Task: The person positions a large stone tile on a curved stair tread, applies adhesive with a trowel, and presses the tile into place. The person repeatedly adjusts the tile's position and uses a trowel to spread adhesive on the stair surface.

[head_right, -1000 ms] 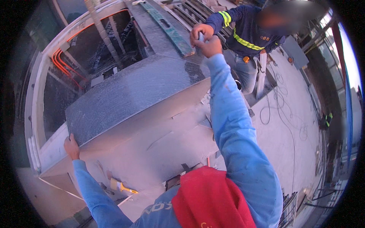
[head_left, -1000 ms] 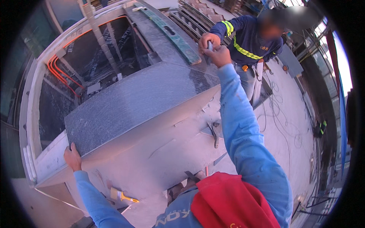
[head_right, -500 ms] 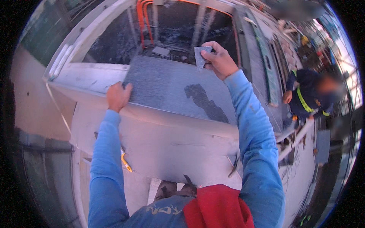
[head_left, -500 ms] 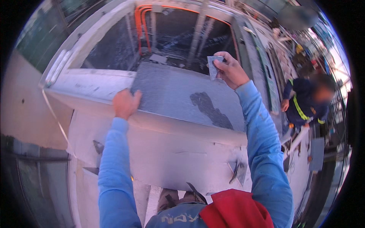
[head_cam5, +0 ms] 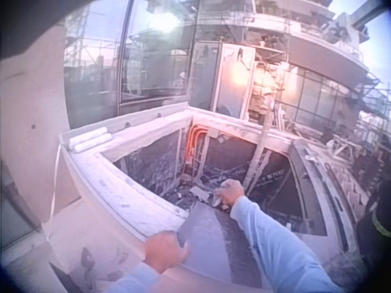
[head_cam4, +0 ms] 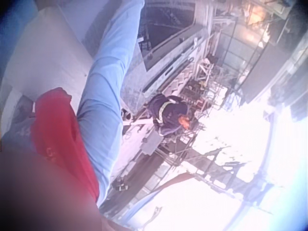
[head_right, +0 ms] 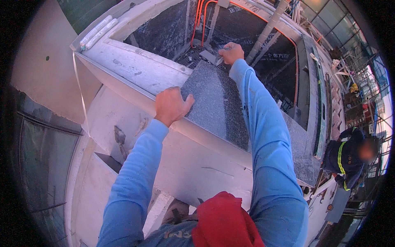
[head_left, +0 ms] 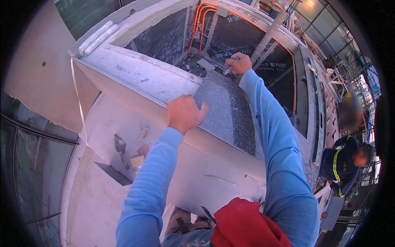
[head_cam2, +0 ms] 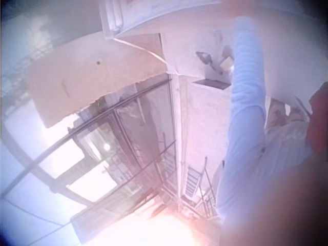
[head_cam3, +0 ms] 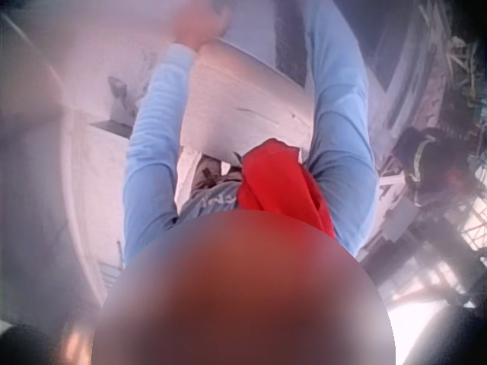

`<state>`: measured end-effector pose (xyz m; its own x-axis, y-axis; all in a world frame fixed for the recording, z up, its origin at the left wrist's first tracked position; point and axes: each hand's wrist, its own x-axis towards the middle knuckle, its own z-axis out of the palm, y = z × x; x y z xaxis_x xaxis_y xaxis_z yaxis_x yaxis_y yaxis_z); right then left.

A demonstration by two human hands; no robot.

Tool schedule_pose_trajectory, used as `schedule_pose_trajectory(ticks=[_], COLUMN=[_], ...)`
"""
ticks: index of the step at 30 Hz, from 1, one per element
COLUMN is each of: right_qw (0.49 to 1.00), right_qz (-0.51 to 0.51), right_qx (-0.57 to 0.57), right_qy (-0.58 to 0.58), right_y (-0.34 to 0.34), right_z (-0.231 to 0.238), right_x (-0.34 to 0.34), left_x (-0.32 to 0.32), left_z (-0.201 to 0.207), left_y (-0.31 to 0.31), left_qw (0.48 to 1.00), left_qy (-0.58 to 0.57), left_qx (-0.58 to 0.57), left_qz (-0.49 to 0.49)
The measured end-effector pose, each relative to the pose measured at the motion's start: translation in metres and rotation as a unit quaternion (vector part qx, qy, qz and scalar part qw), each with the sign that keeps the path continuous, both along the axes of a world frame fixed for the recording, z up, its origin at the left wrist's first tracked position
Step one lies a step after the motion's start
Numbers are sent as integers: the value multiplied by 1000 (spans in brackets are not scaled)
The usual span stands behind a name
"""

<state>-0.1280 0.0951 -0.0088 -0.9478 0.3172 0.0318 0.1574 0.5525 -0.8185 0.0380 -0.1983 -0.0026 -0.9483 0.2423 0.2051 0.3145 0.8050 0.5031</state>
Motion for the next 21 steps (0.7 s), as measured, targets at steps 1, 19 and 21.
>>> schedule_pose_trajectory(ticks=[1, 19, 21], right_qw=[1000, 735, 715], right_qz=[-1, 272, 279], right_qx=[7, -578, -586], right_qy=[1, 227, 261], right_y=[-3, 33, 43], right_z=[0, 74, 78], right_x=[-6, 82, 98], left_x=[0, 2, 2], left_z=[1, 6, 6], left_y=[0, 6, 8], left_qw=[1000, 999, 999], left_qy=[-2, -25, -11], left_qx=[-1, -19, -29], left_qz=[-2, 11, 8])
